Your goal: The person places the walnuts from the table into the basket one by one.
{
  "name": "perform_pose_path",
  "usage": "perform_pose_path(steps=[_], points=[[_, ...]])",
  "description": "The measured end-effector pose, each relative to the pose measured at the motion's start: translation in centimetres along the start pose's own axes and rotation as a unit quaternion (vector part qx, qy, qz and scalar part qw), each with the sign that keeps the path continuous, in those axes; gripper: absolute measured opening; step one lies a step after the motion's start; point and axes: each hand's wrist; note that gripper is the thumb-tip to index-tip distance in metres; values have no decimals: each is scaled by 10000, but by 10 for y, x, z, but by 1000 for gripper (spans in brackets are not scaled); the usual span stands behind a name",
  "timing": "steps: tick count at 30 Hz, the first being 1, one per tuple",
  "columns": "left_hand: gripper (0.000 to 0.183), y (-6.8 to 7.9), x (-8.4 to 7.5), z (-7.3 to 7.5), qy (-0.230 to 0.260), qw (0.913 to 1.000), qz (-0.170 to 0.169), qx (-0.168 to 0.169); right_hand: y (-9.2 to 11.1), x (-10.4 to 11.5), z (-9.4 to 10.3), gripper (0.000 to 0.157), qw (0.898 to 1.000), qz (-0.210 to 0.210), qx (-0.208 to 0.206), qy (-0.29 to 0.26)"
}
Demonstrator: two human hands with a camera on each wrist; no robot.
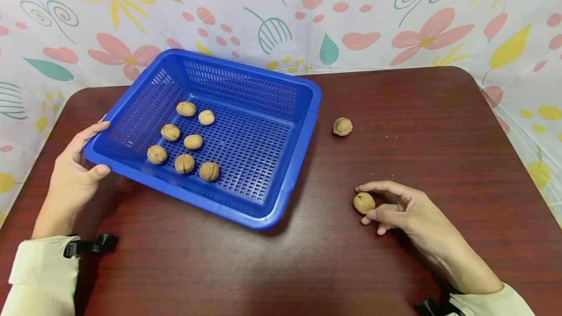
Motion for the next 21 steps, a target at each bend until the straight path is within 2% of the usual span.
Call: perform_pose_path(steps=[10,21], points=[[92,1,-1,-2,8,9998,134,-159,-5,5,-5,36,9991,-43,84,416],[92,0,1,-1,42,9999,11,-94,-8,6,-8,33,9992,-7,117,389]])
Point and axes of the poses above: each hand's wrist, its own y-axis away from the middle knuckle, its own z-axis out of the back of the hand, x = y × z, and after that the axes turned 13 degrees about z, right-handed
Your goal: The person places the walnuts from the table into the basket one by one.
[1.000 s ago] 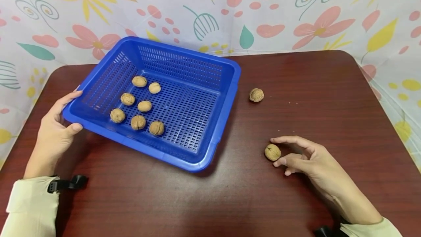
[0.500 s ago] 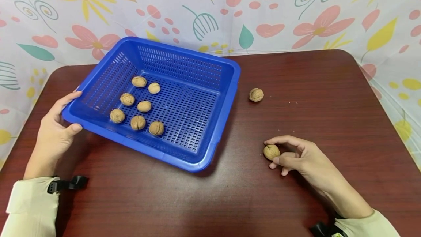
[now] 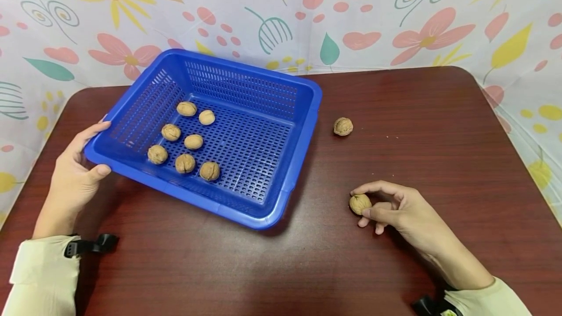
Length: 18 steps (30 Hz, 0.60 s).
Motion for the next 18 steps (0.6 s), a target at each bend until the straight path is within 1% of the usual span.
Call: perform_pose_path(steps=[7,9,13,18], points=[[92,-1,1,0,-53,10000,-20,-4,-2,2,1,34,9998,-20,-88,-176],[92,0,1,0,-68,10000,-10,-15,-4,3,2,34,9995,87,-93,-273],[92,0,0,0,-93,10000,-2,-33,-10,6,5,35,9978,479,-61,-453],[92,1,-1,0,-80,9999,56,-78,-24,19,8,35,9929,924,-78,-742]])
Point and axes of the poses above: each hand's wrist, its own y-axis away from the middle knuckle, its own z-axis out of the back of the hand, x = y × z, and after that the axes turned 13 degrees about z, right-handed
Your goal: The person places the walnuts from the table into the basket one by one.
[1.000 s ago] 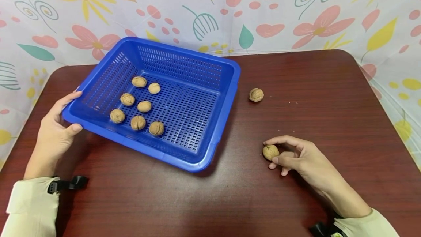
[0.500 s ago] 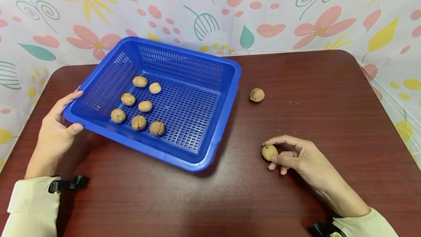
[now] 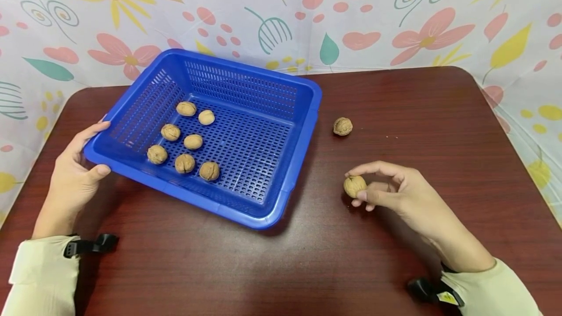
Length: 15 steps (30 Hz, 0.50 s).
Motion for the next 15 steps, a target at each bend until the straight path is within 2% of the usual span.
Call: perform_pose_path(steps=[8,15], points=[[91,0,0,-1,3,10000,15,-4,-37,32,-4,36,9990,130,-285,-331],[88,0,0,1,-148,9999,-19,-37,-78,60,-14,37,9950,465,-65,-881]])
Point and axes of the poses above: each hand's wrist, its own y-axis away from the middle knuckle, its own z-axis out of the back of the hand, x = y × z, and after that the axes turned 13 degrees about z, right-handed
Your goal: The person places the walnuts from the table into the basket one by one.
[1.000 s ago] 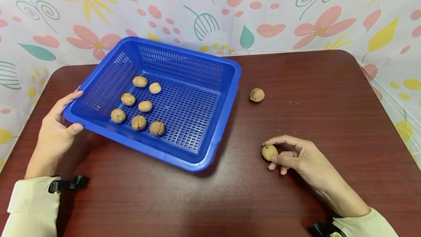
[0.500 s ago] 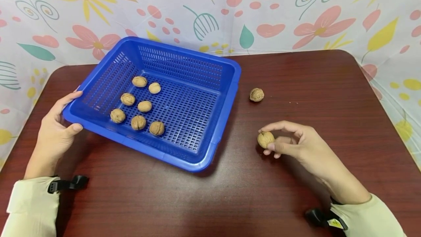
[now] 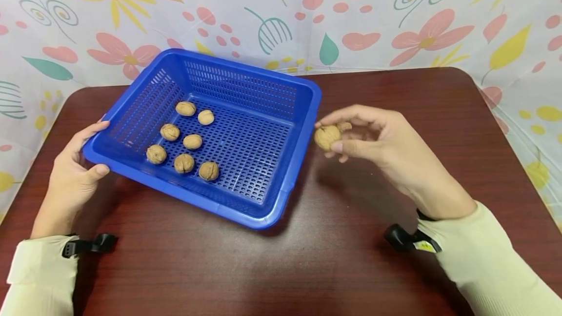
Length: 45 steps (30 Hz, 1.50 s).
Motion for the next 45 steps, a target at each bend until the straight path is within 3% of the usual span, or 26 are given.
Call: perform_pose_path(steps=[2,8,16,24,33,41,45], points=[[89,1,0,1,17,10000,52,-20,-16,5,-8,34,9998,11,182,-72],[87,4,1,3,-88,9999,42,-31,-70,19,-34,32,9967,-310,600,443],[85,6,2,4,-1,10000,-43,77,-144,9,-59,28,9927,-527,993,-433],[85,5,1,4,2,9999,-63,78,-194,-11,-85,28,9834,-576,1585,-673],[90,3,2,1,124,9999,-4,51,-224,-43,-107,24,9674,-1121,2154,-723],[92,1,1,-2,174,9998,40,32,-225,-69,-123,27,9487,-1761,2598,-373],[93,-1,-1,-1,91,10000,21,-1,-224,-80,-130,27,9321,-2129,2931,16]])
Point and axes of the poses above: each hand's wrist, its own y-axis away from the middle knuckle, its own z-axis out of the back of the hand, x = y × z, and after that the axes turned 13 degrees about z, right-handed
